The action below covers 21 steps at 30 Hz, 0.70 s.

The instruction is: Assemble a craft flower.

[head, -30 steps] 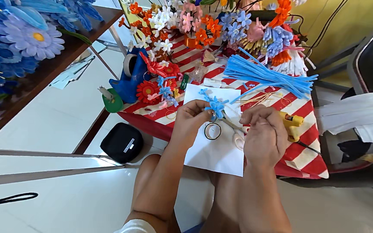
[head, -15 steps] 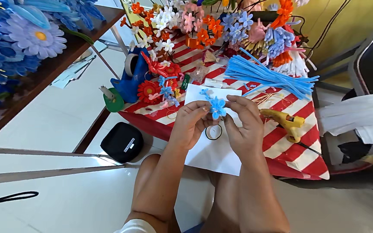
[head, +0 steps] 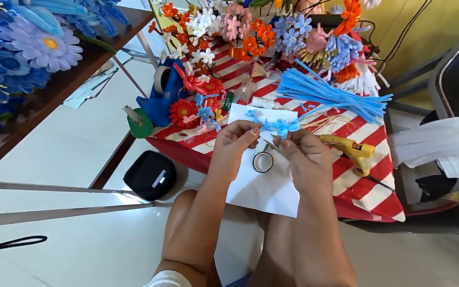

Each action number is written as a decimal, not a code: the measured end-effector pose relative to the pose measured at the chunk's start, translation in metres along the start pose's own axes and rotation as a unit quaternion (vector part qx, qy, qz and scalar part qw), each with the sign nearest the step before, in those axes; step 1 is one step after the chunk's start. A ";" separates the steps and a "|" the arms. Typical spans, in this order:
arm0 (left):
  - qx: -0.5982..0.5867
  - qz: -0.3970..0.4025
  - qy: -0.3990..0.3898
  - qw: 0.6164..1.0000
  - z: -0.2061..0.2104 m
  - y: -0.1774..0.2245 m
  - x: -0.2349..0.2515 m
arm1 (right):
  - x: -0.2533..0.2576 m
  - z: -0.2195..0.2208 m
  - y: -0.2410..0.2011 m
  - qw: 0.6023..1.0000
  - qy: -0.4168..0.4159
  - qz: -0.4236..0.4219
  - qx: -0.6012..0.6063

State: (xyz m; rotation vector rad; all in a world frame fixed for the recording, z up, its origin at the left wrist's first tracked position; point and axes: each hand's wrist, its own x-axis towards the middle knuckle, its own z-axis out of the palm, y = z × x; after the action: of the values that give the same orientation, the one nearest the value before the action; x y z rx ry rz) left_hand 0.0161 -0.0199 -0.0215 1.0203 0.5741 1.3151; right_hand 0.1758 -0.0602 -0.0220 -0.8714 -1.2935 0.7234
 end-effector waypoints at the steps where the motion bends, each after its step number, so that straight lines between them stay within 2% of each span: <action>1: 0.004 -0.004 0.005 1.000 0.000 0.000 0.000 | 0.000 -0.001 0.000 1.000 -0.006 0.008 0.022; 5: 0.011 -0.011 0.011 1.000 0.001 -0.001 0.000 | -0.001 -0.001 0.001 0.996 -0.030 0.022 0.079; 7: 0.014 0.010 0.022 1.000 -0.001 -0.002 0.001 | -0.001 -0.001 0.001 0.994 -0.040 0.032 0.099; 10: 0.053 0.097 0.072 0.991 -0.011 -0.003 0.006 | -0.001 -0.003 0.000 0.987 -0.064 0.044 0.142; 15: 0.060 0.231 0.188 0.953 -0.030 0.008 0.012 | -0.001 -0.006 0.002 0.970 -0.122 0.045 0.204; 17: 0.084 0.257 0.153 0.950 -0.035 0.011 0.011 | -0.001 -0.007 0.003 0.968 -0.144 0.041 0.203; 21: 0.198 0.190 -0.080 0.958 -0.033 0.011 0.005 | -0.002 -0.004 0.005 0.969 -0.159 0.026 0.187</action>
State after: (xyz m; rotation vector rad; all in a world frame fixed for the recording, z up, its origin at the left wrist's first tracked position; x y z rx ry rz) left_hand -0.0157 -0.0065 -0.0264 1.6162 0.5459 1.4641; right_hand 0.1793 -0.0600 -0.0274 -0.4957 -1.3576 1.1404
